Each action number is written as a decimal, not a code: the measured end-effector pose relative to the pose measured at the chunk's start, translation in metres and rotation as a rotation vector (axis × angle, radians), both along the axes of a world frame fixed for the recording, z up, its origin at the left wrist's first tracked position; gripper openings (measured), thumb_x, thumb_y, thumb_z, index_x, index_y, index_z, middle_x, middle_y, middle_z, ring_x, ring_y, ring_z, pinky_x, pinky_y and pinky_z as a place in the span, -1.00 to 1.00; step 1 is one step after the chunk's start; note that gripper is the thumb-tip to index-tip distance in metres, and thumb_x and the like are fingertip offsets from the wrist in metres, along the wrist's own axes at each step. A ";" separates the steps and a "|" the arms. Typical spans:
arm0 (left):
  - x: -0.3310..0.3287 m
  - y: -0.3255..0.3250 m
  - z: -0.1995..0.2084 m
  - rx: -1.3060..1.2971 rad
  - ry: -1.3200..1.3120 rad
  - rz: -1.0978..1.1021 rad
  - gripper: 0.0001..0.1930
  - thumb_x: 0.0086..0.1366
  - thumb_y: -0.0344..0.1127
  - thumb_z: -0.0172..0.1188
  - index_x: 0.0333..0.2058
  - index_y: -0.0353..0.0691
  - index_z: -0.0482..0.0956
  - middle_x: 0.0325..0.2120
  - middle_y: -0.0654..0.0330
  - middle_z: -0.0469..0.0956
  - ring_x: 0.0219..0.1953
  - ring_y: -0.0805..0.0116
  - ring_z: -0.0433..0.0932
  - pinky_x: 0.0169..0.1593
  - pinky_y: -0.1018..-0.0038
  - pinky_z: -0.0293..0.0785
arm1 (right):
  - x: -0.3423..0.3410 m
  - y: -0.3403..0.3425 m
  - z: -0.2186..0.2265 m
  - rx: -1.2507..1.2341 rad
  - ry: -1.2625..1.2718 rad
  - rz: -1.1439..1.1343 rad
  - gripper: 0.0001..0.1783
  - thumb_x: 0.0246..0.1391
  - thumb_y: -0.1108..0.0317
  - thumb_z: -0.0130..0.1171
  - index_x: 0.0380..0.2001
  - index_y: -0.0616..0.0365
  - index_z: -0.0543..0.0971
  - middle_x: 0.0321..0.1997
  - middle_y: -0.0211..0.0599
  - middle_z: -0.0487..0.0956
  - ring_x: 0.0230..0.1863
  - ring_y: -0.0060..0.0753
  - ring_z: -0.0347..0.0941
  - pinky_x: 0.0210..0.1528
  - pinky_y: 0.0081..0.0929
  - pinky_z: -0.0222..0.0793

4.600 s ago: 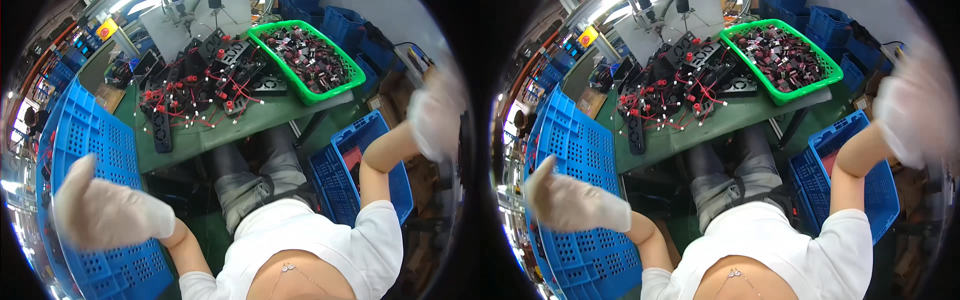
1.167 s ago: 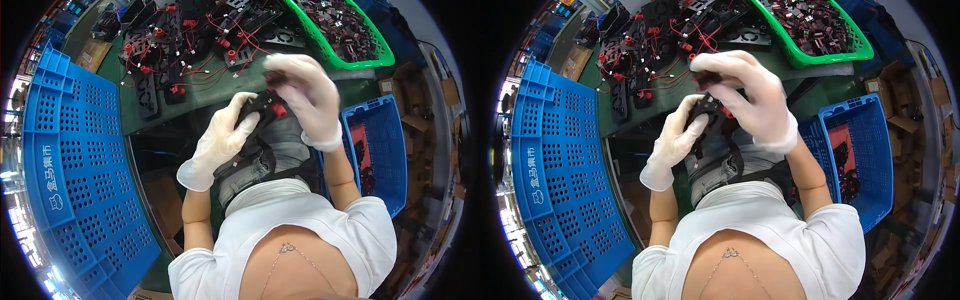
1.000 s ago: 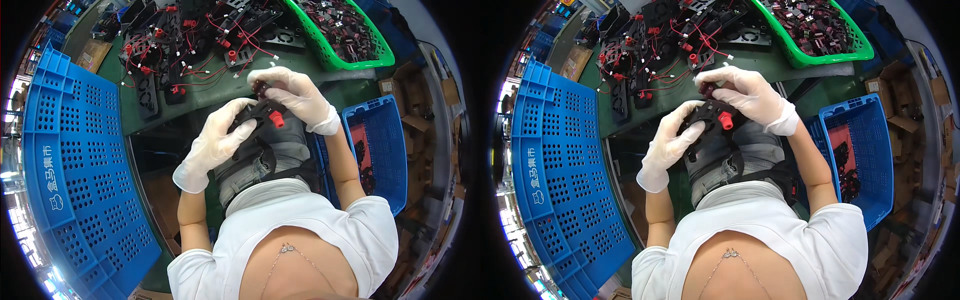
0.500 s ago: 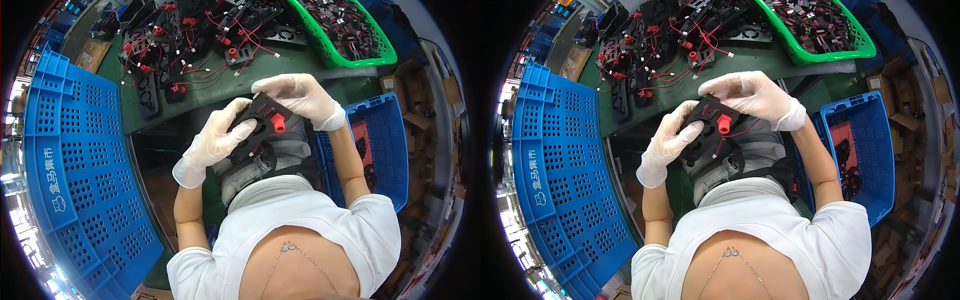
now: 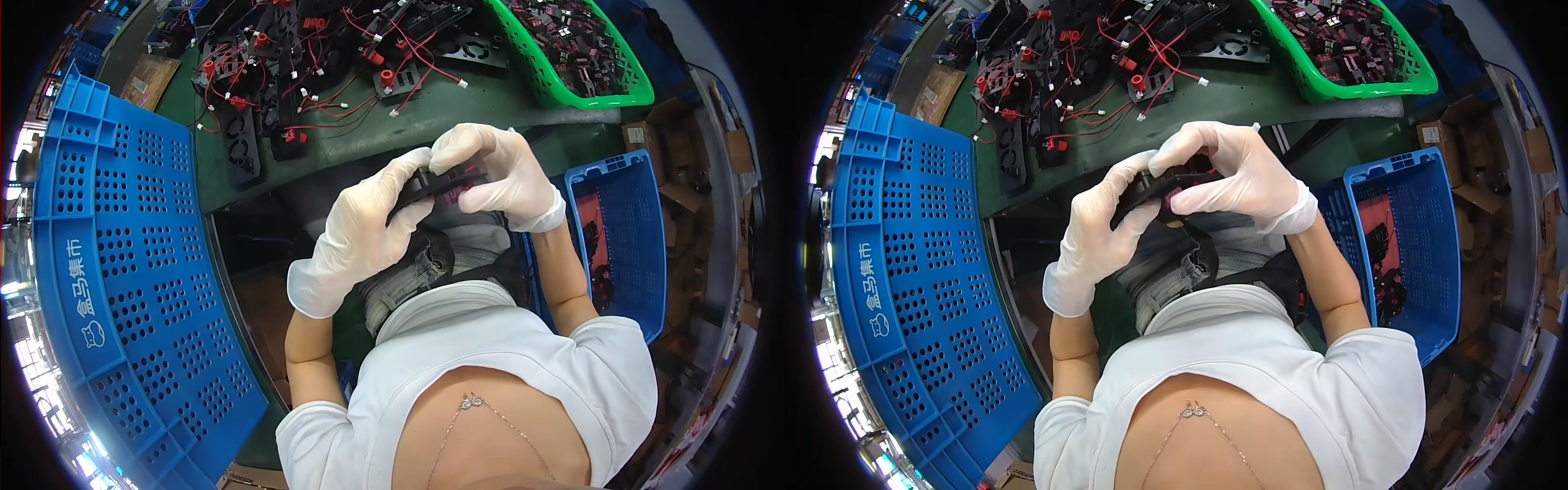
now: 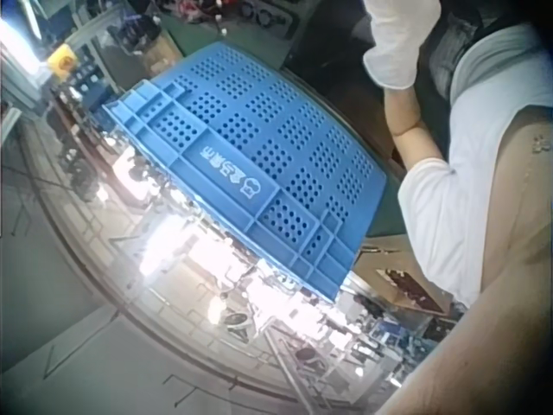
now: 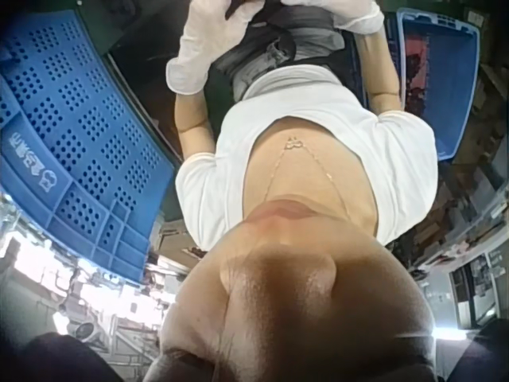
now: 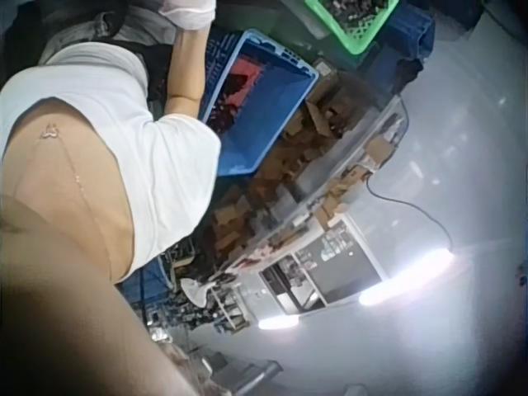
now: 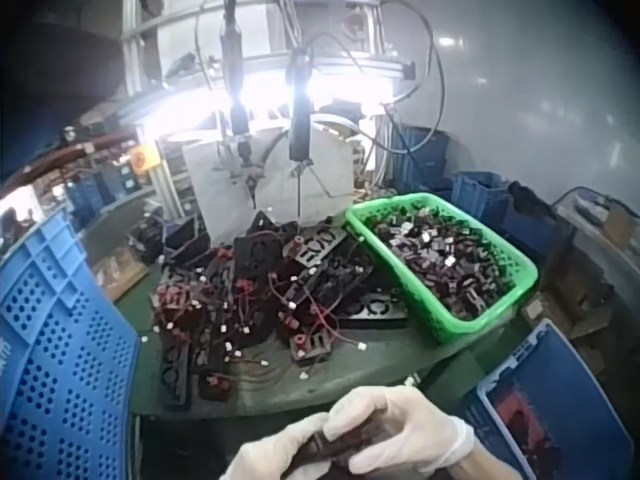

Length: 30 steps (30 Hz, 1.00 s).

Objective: Assembling electronic modules with cooling fans and wiring at a factory workstation.

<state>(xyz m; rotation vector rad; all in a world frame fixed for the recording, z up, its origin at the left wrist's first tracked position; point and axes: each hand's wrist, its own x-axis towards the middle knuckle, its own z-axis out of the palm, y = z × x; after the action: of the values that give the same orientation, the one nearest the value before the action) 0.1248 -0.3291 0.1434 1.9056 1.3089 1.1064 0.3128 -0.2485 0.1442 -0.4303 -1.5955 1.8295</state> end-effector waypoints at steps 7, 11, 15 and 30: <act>0.002 0.001 -0.002 0.095 -0.058 -0.059 -0.50 0.11 -0.50 0.14 0.07 -0.31 0.33 -0.10 -0.07 0.48 -0.06 -0.02 0.50 -0.01 0.36 0.43 | -0.003 0.007 0.012 0.145 -0.044 0.010 -0.83 -0.06 0.38 0.18 -0.40 0.27 0.59 -0.37 -0.30 0.49 -0.24 -0.40 0.36 -0.13 -0.48 0.26; 0.008 -0.007 -0.009 0.024 -0.351 -0.075 -0.51 0.16 -0.50 0.09 0.09 -0.32 0.28 -0.08 -0.05 0.42 -0.03 0.09 0.45 0.06 0.41 0.31 | -0.016 0.007 0.022 0.067 -0.084 0.014 -0.81 -0.02 0.33 0.19 -0.42 0.26 0.61 -0.40 -0.31 0.48 -0.31 -0.47 0.35 -0.21 -0.53 0.25; 0.011 -0.004 -0.024 0.190 -0.392 0.078 -0.60 0.14 -0.52 0.06 0.00 -0.36 0.32 -0.11 -0.03 0.37 -0.08 0.12 0.41 0.05 0.42 0.28 | -0.030 0.028 0.032 0.580 -0.110 0.042 -0.84 -0.04 0.34 0.21 -0.41 0.21 0.62 -0.22 -0.24 0.51 -0.14 -0.36 0.39 -0.06 -0.47 0.28; -0.032 -0.014 -0.034 -0.247 -1.270 0.509 -0.71 0.22 -0.34 0.06 -0.08 -0.25 0.40 -0.28 0.14 0.52 -0.27 0.41 0.54 -0.16 0.56 0.47 | -0.253 0.380 0.233 0.666 0.218 -0.972 -0.35 -0.26 0.30 0.35 -0.03 0.30 0.43 -0.22 -0.08 0.56 -0.14 -0.20 0.46 -0.11 -0.33 0.35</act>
<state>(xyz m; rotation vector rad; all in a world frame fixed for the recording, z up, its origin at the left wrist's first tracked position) 0.0930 -0.3430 0.1098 0.3839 1.0277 1.8118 0.0595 0.1310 0.3770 -0.5317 -1.3640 0.5589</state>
